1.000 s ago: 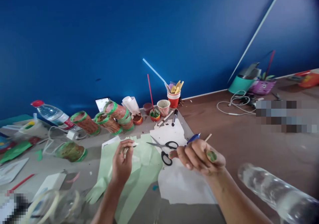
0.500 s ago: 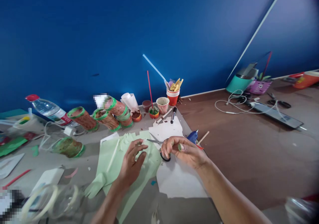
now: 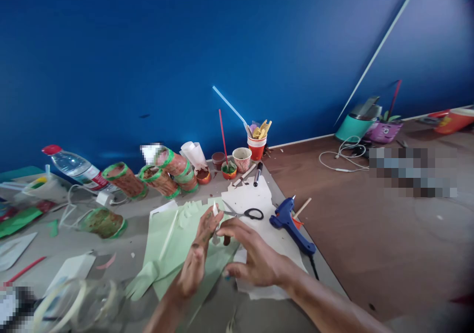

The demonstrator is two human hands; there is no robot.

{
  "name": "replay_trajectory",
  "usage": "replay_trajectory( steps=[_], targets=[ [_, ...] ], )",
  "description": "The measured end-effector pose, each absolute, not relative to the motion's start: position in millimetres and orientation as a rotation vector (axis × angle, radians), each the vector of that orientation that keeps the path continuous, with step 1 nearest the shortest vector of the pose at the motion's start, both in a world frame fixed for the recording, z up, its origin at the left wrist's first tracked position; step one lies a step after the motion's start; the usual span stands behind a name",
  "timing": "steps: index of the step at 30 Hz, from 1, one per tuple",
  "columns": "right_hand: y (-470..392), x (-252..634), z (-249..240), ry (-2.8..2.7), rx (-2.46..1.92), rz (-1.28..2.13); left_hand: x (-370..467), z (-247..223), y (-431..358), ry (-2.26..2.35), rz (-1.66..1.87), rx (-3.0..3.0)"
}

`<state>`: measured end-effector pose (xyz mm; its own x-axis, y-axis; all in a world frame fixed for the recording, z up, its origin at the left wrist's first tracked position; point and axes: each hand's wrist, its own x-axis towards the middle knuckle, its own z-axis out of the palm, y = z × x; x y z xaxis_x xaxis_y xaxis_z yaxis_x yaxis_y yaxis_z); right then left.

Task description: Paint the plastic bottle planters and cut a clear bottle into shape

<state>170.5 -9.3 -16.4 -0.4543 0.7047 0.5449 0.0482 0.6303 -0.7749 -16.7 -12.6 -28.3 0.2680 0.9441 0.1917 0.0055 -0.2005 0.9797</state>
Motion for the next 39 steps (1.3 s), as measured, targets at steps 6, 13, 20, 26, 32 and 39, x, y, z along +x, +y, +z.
replay_trajectory(
  steps=[6,13,20,26,32,39],
  targets=[
    [-11.9,170.1,-18.3,-1.808,-0.819,0.696,-9.8,-24.4,-13.1,0.773,1.082,1.56],
    [-11.7,169.6,-14.3,-1.638,-0.927,0.846,-11.4,-30.3,-12.8,0.717,1.047,1.603],
    [-11.4,168.8,-15.7,-1.617,-1.016,0.926,-10.7,-22.4,-14.1,0.612,1.035,1.436],
    [-5.5,171.2,-16.4,-1.278,-1.094,1.084,-19.2,-20.7,-12.8,0.661,1.123,1.412],
    [-7.6,168.9,-16.0,-1.437,-1.006,1.207,-10.9,-15.9,-17.8,1.028,1.079,2.016],
    [-11.0,165.9,-16.7,-1.506,-0.989,1.238,-10.5,-23.6,-19.2,1.156,1.038,2.328]
  ],
)
